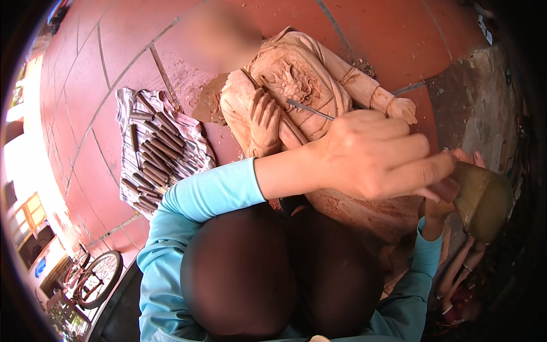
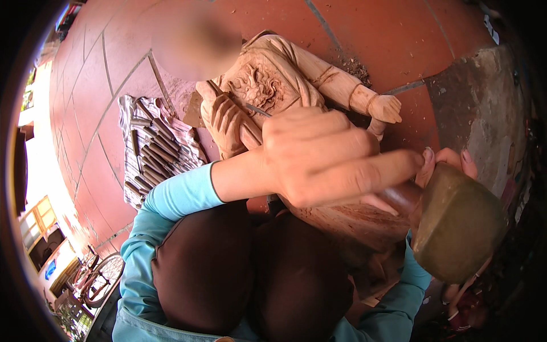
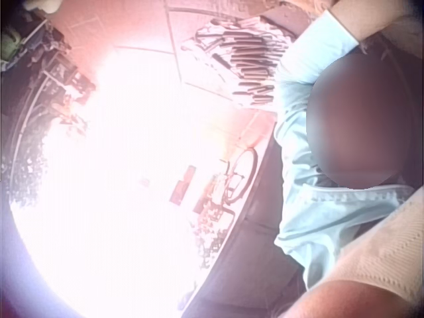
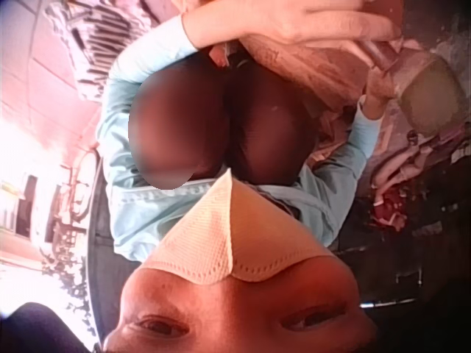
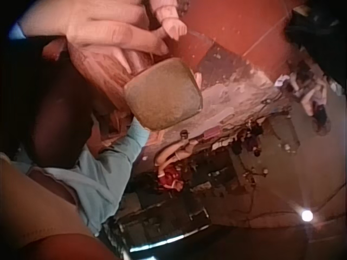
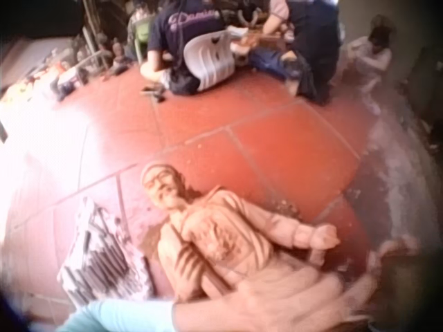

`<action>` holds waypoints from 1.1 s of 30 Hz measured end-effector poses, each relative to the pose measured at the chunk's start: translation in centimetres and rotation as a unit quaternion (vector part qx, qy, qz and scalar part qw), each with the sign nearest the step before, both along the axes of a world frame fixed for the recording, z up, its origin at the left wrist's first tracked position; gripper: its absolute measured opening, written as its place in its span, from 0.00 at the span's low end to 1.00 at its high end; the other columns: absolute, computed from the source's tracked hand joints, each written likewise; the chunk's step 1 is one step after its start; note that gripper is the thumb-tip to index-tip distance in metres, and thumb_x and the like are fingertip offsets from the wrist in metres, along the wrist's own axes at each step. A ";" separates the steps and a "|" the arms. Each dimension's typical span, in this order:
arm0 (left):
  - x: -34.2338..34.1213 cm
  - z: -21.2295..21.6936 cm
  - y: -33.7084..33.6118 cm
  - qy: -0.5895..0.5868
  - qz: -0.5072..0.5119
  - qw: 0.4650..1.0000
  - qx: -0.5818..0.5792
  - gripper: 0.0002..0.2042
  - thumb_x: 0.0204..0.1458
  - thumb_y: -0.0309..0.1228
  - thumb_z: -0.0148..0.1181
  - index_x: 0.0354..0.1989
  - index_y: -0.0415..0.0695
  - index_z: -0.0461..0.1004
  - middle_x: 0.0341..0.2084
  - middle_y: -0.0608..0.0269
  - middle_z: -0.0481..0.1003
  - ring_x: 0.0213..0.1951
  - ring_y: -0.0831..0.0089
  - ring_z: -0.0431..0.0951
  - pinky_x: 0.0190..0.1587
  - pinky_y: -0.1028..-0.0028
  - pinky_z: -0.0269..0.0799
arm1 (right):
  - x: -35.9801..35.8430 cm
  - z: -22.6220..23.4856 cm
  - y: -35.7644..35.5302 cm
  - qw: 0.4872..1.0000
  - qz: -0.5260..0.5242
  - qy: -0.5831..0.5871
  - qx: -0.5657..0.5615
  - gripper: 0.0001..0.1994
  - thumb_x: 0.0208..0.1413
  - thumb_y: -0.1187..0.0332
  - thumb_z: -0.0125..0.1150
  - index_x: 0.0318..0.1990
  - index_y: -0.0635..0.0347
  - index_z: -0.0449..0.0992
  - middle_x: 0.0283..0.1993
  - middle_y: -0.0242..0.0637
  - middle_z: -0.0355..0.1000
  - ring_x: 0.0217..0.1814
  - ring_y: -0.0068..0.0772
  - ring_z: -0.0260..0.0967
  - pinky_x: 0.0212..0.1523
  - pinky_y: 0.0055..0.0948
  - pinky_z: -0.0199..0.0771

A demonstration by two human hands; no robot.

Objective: The person carves a wooden statue of a seated figure using a chisel and a mallet. They repeatedly strike the chisel to shape the details of the statue's torso and clothing. The person occasionally switches chisels from a nearby collection to refine specific areas.

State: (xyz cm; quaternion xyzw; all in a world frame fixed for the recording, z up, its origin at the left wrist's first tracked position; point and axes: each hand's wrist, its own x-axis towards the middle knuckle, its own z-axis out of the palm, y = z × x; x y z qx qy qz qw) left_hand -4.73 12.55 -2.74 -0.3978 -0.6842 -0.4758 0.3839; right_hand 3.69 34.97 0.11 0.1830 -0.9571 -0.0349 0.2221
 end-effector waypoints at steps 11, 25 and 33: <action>0.8 -0.5 0.3 -0.043 -0.048 0.998 -0.012 0.17 0.46 0.45 0.60 0.41 0.49 0.80 0.16 0.74 0.64 0.15 0.82 0.64 0.15 0.81 0.59 | 0.9 -0.6 -0.5 0.986 -0.045 -0.040 -0.155 0.26 0.55 0.74 0.60 0.58 0.72 0.56 0.35 0.36 0.69 0.35 0.26 0.66 0.52 0.35 0.65; 1.3 -1.1 0.4 0.033 -0.094 0.990 -0.095 0.14 0.48 0.41 0.60 0.41 0.47 0.77 0.20 0.74 0.67 0.19 0.83 0.69 0.15 0.82 0.61 | 3.0 -2.8 1.2 0.958 -0.029 -0.073 -0.275 0.31 0.58 0.60 0.59 0.61 0.69 0.52 0.45 0.41 0.67 0.44 0.34 0.65 0.57 0.38 0.59; 1.8 -1.1 -0.3 -0.020 -0.190 0.970 -0.147 0.14 0.48 0.45 0.61 0.33 0.48 0.74 0.20 0.73 0.64 0.22 0.80 0.70 0.15 0.82 0.63 | 2.0 -5.3 -1.9 0.929 -0.140 -0.032 -0.341 0.24 0.58 0.75 0.58 0.57 0.62 0.52 0.34 0.30 0.70 0.34 0.26 0.68 0.47 0.29 0.68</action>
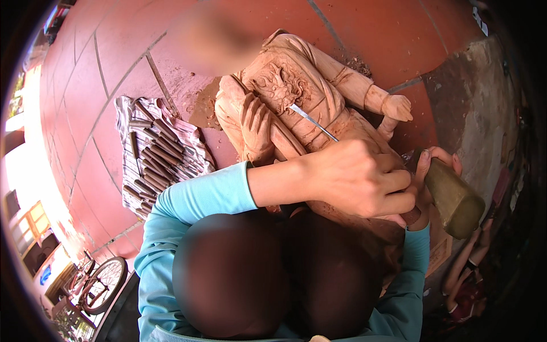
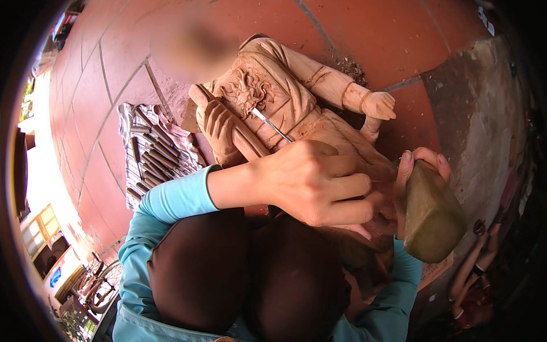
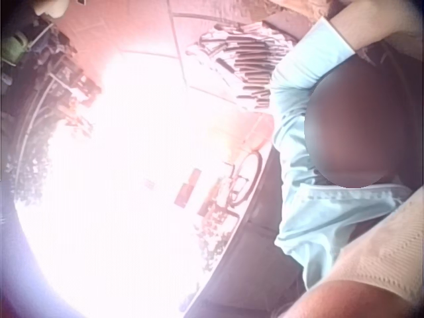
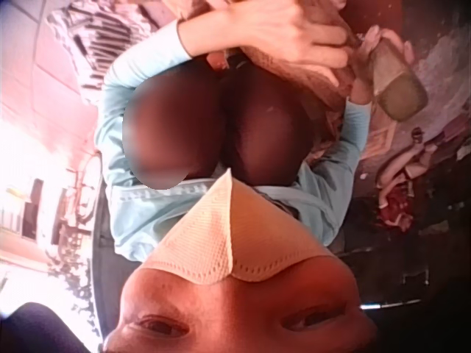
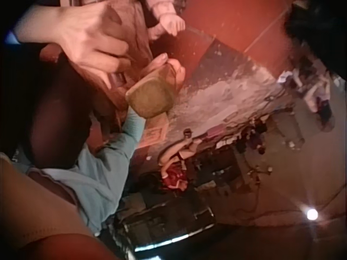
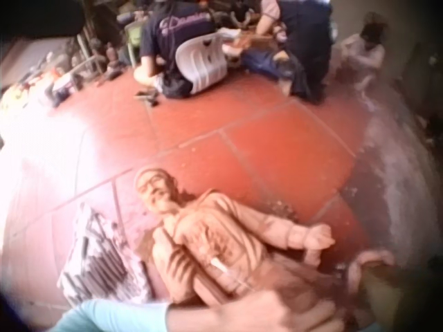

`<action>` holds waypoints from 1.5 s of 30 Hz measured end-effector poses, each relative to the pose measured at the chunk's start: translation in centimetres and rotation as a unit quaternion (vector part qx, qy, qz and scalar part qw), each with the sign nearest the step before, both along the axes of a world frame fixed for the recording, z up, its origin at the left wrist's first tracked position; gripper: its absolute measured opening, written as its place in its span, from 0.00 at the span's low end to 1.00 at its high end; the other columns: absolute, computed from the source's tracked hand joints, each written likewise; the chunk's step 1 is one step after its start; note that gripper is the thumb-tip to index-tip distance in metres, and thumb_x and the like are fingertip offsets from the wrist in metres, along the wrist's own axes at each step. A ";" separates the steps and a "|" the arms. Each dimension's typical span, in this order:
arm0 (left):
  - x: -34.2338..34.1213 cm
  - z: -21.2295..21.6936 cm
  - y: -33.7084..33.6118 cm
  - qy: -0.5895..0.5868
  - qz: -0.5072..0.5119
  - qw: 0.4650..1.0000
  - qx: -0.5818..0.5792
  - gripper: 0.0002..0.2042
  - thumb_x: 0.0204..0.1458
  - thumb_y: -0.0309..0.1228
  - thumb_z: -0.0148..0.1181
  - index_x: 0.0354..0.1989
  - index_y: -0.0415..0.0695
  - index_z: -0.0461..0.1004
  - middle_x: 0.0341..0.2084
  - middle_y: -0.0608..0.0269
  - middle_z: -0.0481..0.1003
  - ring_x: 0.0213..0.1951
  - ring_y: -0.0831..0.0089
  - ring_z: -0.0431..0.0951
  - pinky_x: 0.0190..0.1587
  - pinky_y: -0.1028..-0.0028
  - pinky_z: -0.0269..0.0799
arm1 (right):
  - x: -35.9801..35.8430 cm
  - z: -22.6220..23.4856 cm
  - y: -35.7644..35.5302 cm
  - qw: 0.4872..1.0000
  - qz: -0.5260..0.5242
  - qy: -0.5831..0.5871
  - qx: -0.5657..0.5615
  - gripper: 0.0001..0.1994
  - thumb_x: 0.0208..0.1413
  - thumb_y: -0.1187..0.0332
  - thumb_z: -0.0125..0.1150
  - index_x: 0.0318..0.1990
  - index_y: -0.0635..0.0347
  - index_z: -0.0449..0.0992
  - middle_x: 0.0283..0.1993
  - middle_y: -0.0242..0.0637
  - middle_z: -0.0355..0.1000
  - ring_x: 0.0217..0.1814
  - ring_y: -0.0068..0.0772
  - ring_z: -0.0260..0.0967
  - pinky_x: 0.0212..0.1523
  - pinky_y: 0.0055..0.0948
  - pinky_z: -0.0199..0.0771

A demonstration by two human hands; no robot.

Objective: The person carves a wooden statue of a seated figure using a chisel and a mallet. They repeatedly strike the chisel to shape the details of the statue's torso and clothing. The person occasionally switches chisels from a nearby collection to refine specific areas.

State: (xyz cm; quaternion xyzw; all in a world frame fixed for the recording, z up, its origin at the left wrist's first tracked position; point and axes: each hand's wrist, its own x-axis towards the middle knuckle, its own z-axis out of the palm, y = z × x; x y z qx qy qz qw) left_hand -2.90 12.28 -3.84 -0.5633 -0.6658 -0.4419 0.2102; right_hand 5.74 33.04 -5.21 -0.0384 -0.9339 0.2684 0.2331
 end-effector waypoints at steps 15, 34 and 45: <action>0.1 -1.1 -2.4 0.040 -0.160 0.979 0.118 0.13 0.57 0.43 0.56 0.28 0.47 0.72 0.16 0.76 0.57 0.15 0.84 0.60 0.14 0.82 0.53 | -0.2 -1.1 0.6 0.984 0.158 0.079 0.006 0.25 0.57 0.78 0.55 0.58 0.60 0.51 0.34 0.34 0.67 0.35 0.29 0.65 0.42 0.31 0.67; 0.7 -0.5 2.6 -0.021 0.029 0.999 -0.040 0.13 0.46 0.42 0.59 0.35 0.46 0.74 0.23 0.71 0.68 0.26 0.77 0.75 0.21 0.77 0.69 | -1.2 -0.8 1.3 0.975 0.154 0.156 -0.025 0.28 0.58 0.80 0.51 0.63 0.57 0.47 0.36 0.38 0.66 0.33 0.33 0.65 0.40 0.35 0.71; -0.5 -0.9 3.7 -0.049 0.082 0.994 -0.056 0.15 0.47 0.44 0.59 0.25 0.44 0.68 0.19 0.66 0.67 0.22 0.71 0.73 0.19 0.73 0.70 | -1.9 -3.1 5.3 0.989 0.084 0.087 -0.080 0.20 0.58 0.76 0.56 0.54 0.67 0.56 0.34 0.37 0.70 0.34 0.26 0.66 0.44 0.27 0.68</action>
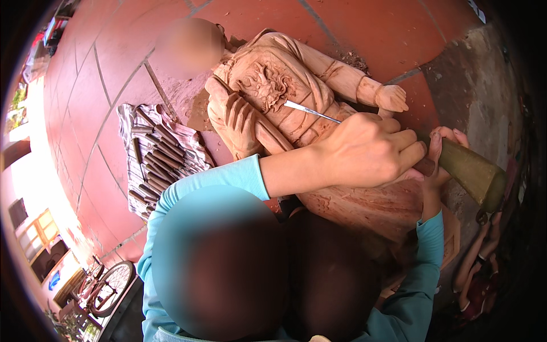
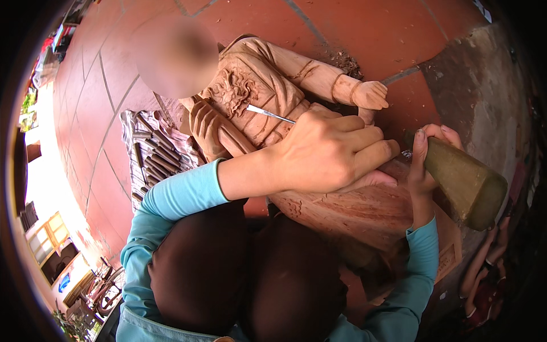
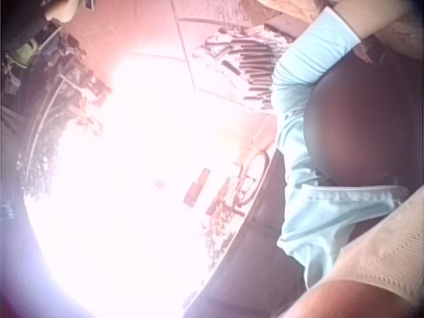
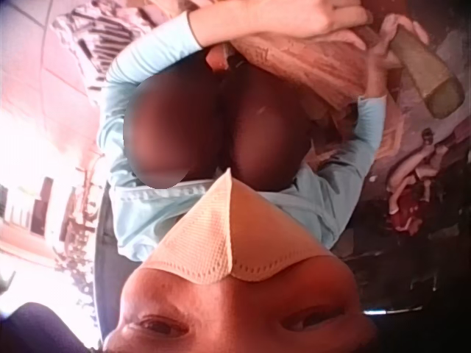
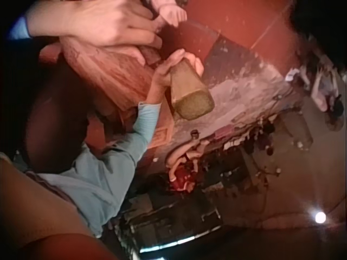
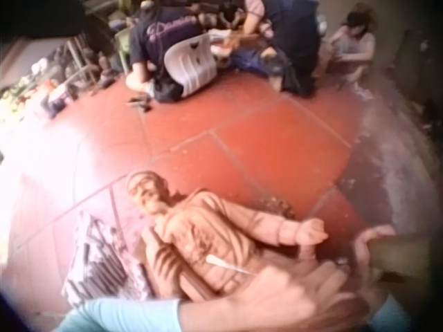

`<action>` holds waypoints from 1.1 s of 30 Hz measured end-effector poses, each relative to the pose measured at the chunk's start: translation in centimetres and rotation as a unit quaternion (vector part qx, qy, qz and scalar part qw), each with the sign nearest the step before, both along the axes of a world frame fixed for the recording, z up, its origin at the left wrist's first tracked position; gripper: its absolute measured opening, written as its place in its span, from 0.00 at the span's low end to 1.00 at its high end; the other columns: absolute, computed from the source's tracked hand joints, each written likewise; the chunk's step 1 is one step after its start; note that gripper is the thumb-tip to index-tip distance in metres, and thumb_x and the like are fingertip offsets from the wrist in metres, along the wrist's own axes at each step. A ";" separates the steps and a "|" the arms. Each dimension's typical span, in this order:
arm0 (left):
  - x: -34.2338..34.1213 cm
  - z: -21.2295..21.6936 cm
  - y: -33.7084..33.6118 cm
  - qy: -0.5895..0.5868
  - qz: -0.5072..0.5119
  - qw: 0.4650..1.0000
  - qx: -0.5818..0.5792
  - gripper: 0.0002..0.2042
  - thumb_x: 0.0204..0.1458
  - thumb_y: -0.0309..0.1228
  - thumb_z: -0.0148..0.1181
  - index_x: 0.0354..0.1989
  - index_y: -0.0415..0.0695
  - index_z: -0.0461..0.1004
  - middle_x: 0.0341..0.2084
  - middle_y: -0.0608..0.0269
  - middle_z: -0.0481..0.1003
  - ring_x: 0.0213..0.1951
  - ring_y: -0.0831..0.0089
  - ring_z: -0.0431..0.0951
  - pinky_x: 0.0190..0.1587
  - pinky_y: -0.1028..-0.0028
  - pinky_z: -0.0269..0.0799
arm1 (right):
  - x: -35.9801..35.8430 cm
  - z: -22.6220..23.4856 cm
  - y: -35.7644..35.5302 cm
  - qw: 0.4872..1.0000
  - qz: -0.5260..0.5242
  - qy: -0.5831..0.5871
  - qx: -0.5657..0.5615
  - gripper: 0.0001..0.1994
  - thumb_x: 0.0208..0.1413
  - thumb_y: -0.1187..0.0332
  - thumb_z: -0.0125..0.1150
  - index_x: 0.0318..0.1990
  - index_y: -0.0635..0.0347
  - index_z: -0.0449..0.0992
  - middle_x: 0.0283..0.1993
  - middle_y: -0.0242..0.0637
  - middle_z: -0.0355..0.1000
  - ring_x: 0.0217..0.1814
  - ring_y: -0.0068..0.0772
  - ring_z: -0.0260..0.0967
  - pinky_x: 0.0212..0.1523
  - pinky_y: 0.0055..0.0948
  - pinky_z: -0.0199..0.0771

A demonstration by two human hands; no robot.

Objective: The person carves a wooden statue of a seated figure using a chisel and a mallet. They repeatedly strike the chisel to shape the details of the statue's torso and clothing. The person occasionally switches chisels from a nearby collection to refine specific areas.

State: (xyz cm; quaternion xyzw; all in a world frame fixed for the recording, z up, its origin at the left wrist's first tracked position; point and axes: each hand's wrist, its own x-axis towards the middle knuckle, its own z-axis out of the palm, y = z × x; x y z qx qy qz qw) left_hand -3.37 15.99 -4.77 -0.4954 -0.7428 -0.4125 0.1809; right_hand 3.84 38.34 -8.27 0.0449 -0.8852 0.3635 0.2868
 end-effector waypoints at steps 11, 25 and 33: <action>-0.2 -0.2 -0.4 0.008 -0.004 0.999 -0.036 0.17 0.47 0.47 0.62 0.34 0.46 0.76 0.21 0.69 0.70 0.22 0.75 0.75 0.20 0.76 0.69 | -1.4 -1.2 2.5 0.983 0.088 0.024 0.161 0.15 0.54 0.82 0.57 0.45 0.64 0.59 0.34 0.40 0.69 0.34 0.31 0.67 0.39 0.29 0.70; -0.6 0.4 -1.0 0.008 -0.018 1.000 0.001 0.19 0.43 0.47 0.66 0.36 0.45 0.77 0.21 0.65 0.73 0.19 0.74 0.74 0.21 0.76 0.69 | -1.5 1.1 -1.0 0.991 0.019 0.023 0.134 0.10 0.55 0.79 0.59 0.39 0.62 0.63 0.29 0.35 0.67 0.30 0.29 0.67 0.40 0.27 0.69; -0.6 0.3 -1.1 -0.002 -0.035 0.999 0.012 0.19 0.43 0.47 0.66 0.36 0.44 0.76 0.20 0.67 0.73 0.19 0.74 0.75 0.21 0.76 0.70 | -1.2 1.6 -0.8 0.978 0.006 0.030 0.207 0.07 0.56 0.77 0.59 0.36 0.63 0.66 0.29 0.37 0.68 0.30 0.30 0.68 0.37 0.28 0.70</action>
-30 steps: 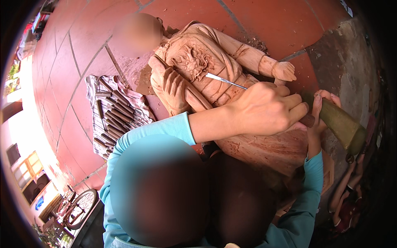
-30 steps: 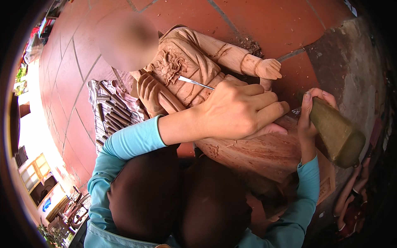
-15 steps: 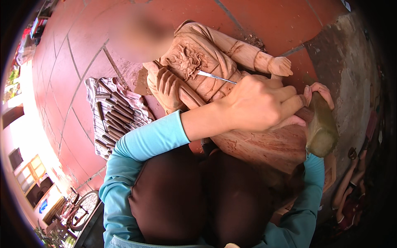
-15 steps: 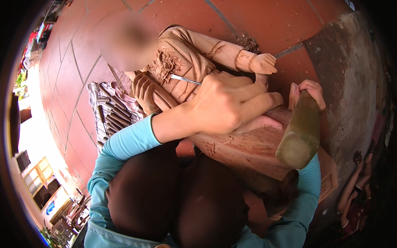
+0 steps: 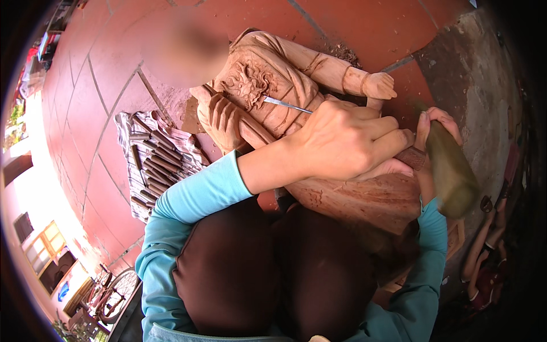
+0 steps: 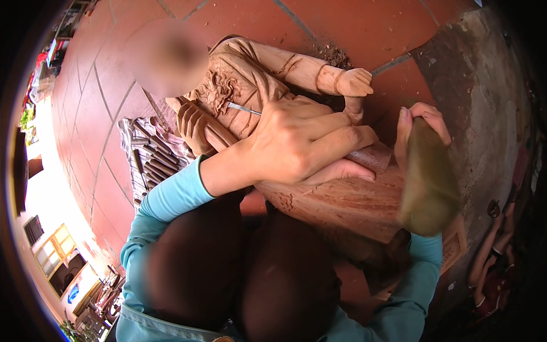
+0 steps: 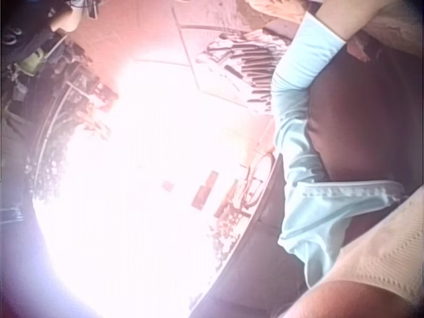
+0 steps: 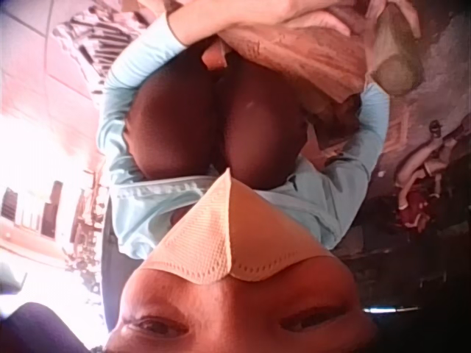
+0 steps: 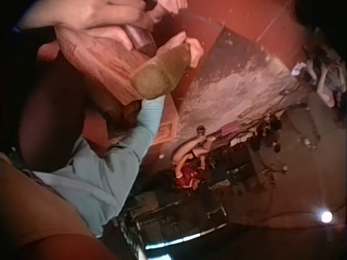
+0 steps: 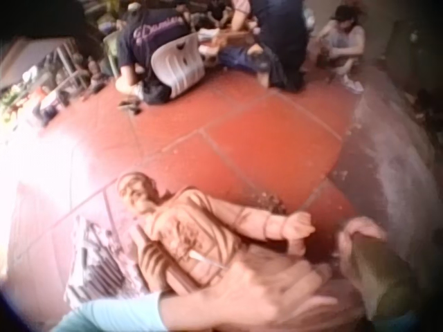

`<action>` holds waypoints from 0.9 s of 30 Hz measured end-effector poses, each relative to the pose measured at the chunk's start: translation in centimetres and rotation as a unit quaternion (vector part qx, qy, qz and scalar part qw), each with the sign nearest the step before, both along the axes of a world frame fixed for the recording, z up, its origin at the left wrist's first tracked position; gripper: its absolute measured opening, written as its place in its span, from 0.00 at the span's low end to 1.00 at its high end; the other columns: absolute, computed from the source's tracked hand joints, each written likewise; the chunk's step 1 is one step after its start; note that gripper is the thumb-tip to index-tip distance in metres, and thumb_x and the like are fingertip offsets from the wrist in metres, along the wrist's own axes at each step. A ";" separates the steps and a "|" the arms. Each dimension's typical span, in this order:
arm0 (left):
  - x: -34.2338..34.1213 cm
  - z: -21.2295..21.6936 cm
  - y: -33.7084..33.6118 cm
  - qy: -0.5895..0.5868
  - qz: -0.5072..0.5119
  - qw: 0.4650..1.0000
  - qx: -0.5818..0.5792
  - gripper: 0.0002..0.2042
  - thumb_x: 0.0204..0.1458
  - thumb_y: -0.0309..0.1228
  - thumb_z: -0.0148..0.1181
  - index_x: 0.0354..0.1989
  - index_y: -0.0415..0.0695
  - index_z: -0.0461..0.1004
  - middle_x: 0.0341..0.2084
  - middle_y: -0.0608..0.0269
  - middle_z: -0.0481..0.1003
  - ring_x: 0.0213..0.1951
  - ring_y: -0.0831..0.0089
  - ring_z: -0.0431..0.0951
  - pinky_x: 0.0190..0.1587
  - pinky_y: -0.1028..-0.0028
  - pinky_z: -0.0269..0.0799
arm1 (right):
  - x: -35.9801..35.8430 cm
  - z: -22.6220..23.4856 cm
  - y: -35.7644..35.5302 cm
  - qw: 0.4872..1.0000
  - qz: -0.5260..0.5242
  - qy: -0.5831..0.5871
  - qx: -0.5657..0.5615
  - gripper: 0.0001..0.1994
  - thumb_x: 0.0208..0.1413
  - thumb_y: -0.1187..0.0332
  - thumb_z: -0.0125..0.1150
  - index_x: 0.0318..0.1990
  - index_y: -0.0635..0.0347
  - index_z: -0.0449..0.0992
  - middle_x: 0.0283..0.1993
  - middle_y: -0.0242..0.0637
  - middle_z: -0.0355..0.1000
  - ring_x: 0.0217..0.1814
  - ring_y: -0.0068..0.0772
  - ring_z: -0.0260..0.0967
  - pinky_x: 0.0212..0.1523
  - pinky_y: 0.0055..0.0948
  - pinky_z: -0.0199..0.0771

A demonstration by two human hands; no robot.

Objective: The person carves a wooden statue of a seated figure using a chisel and a mallet. They repeatedly strike the chisel to shape the details of the statue's torso and clothing. The person occasionally switches chisels from a nearby collection to refine specific areas.

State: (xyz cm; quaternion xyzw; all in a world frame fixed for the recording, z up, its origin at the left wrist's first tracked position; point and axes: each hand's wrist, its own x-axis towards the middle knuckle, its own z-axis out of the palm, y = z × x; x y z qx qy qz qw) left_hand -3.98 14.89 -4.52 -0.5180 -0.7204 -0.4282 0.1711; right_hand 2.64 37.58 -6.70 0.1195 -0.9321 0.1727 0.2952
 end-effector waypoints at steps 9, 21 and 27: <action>0.2 0.1 -0.6 0.009 -0.001 1.000 0.002 0.19 0.43 0.46 0.65 0.35 0.45 0.77 0.22 0.70 0.73 0.22 0.75 0.76 0.21 0.77 0.70 | -0.3 -0.7 -0.3 0.999 -0.032 -0.020 -0.029 0.14 0.54 0.82 0.58 0.42 0.63 0.60 0.30 0.37 0.68 0.31 0.30 0.66 0.36 0.29 0.70; 0.5 0.0 -0.5 0.020 -0.027 0.999 -0.009 0.18 0.45 0.46 0.64 0.37 0.46 0.77 0.22 0.71 0.71 0.23 0.76 0.76 0.22 0.78 0.70 | -0.4 -0.7 0.5 0.991 0.095 0.005 -0.089 0.22 0.55 0.84 0.55 0.52 0.60 0.53 0.28 0.35 0.67 0.29 0.28 0.66 0.37 0.29 0.70; -0.3 0.8 -0.5 -0.008 -0.007 1.000 0.006 0.18 0.44 0.48 0.65 0.35 0.45 0.77 0.20 0.70 0.71 0.20 0.73 0.75 0.19 0.76 0.68 | 0.4 -0.5 0.3 0.992 -0.014 -0.047 -0.119 0.12 0.57 0.78 0.57 0.45 0.62 0.61 0.29 0.34 0.69 0.30 0.28 0.67 0.42 0.26 0.70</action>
